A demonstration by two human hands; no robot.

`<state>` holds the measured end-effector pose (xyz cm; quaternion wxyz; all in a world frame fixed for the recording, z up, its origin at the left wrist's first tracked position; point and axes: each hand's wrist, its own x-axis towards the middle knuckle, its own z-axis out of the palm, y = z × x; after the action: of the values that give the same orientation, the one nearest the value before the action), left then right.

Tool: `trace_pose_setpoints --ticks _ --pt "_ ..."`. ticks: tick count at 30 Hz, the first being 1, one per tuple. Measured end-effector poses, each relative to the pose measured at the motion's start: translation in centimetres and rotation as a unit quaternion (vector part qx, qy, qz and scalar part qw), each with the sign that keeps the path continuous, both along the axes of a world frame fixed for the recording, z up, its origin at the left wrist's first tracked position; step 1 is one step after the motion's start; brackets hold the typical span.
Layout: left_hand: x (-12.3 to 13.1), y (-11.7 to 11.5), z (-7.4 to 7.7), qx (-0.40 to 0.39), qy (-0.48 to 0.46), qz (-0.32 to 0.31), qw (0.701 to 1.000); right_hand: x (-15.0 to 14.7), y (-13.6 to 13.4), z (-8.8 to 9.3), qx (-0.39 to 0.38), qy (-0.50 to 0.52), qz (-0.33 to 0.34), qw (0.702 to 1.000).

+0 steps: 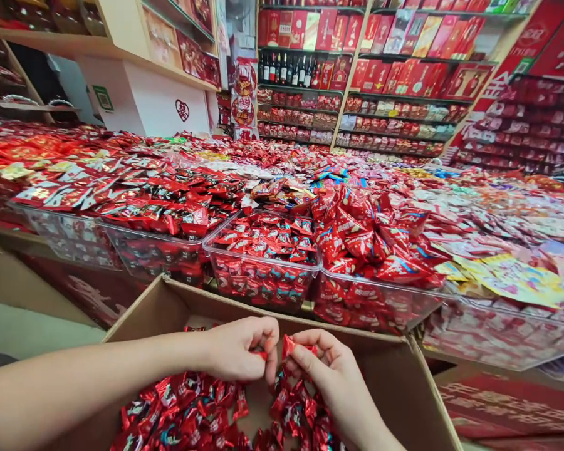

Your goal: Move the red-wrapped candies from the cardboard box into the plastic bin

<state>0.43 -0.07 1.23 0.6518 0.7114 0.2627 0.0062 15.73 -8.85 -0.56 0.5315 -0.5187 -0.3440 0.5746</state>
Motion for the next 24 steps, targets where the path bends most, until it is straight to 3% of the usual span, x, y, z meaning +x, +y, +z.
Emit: trace_pose_setpoints --ticks 2,6,11,13,15,18,21,24 --pt "0.4 -0.2 0.0 -0.029 0.008 0.035 0.999 -0.1 0.0 -0.4 0.023 0.019 -0.012 0.999" --pt "0.5 -0.1 0.6 0.001 -0.023 0.097 0.995 -0.4 -0.1 -0.4 0.075 0.011 -0.035 0.996" --pt "0.3 0.0 0.8 0.021 -0.042 0.080 0.996 -0.9 -0.5 -0.4 0.058 0.011 -0.066 0.996" --pt "0.1 0.1 1.1 0.069 -0.041 0.080 0.994 -0.9 -0.7 -0.6 0.052 -0.007 -0.070 0.996" --pt "-0.1 0.2 1.5 0.136 -0.048 0.066 0.987 -0.6 -0.9 -0.6 0.099 -0.075 -0.074 0.989" --pt "-0.2 0.2 2.1 0.168 -0.080 0.048 0.981 0.3 -1.0 -0.6 0.253 -0.246 -0.089 0.931" --pt "-0.1 0.2 2.3 0.038 -0.095 0.041 0.994 1.1 -1.3 -0.7 0.363 -0.369 -0.101 0.850" --pt "0.2 0.0 2.3 -0.068 -0.103 0.051 0.991 1.4 -1.7 -0.6 0.389 -0.408 -0.098 0.820"
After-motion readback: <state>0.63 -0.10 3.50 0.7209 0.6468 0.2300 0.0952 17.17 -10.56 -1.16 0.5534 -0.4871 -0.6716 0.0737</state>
